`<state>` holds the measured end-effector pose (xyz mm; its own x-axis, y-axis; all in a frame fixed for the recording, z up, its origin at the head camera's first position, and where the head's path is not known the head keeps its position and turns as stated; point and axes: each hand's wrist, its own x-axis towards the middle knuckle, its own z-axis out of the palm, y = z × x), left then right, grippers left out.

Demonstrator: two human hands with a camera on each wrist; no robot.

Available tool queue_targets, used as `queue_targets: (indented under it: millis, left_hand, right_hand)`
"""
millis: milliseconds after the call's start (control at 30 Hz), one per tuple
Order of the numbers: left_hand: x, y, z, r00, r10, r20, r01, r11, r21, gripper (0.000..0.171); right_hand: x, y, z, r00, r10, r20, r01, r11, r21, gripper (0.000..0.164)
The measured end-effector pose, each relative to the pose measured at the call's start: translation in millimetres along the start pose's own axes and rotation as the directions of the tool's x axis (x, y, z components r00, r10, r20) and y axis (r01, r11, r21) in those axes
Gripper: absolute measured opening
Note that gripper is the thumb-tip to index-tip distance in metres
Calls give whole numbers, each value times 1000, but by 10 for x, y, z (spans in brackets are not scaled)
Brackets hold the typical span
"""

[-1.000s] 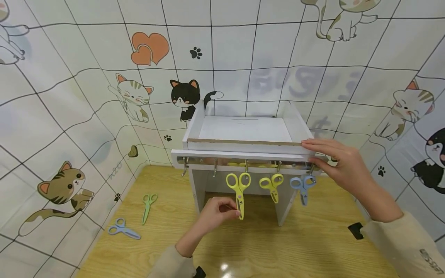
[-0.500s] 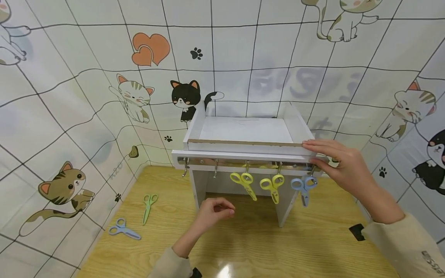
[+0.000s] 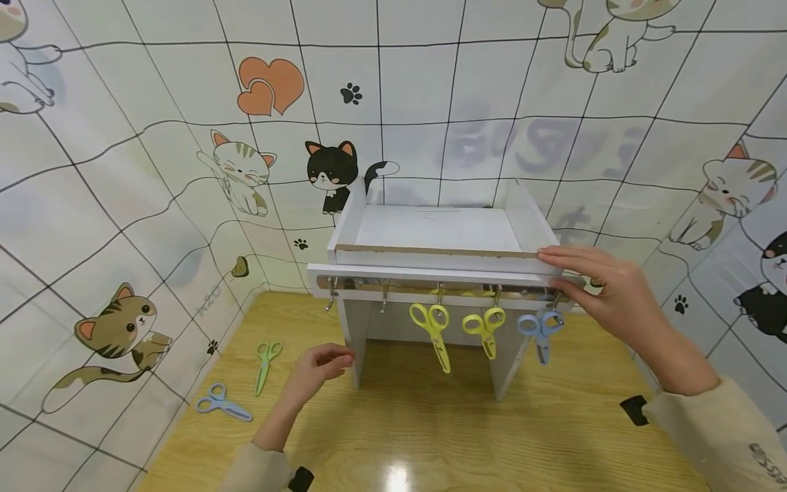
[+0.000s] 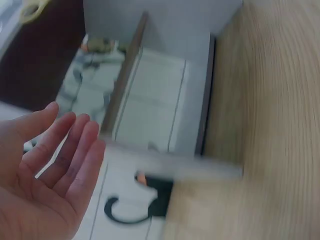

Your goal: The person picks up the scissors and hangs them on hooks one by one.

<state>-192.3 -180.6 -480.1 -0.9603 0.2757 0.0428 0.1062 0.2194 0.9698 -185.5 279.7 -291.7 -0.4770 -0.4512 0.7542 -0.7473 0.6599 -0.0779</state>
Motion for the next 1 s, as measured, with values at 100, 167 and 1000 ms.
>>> queue_targets:
  millis: [100, 167, 1000]
  left_hand:
    - [-38, -89, -188, 998, -41, -56, 41, 999, -2, 35]
    - [-60, -150, -315, 993, -67, -93, 67, 998, -5, 38]
    - [-249, -784, -1363, 861, -386, -331, 405, 914, -15, 66]
  right_hand:
    - [-5, 10, 10, 1000, -3, -12, 3, 1000, -16, 61]
    - [-6, 20, 21, 1000, -14, -27, 14, 1000, -23, 68]
    - [-12, 18, -17, 1000, 13, 11, -13, 1000, 7, 38]
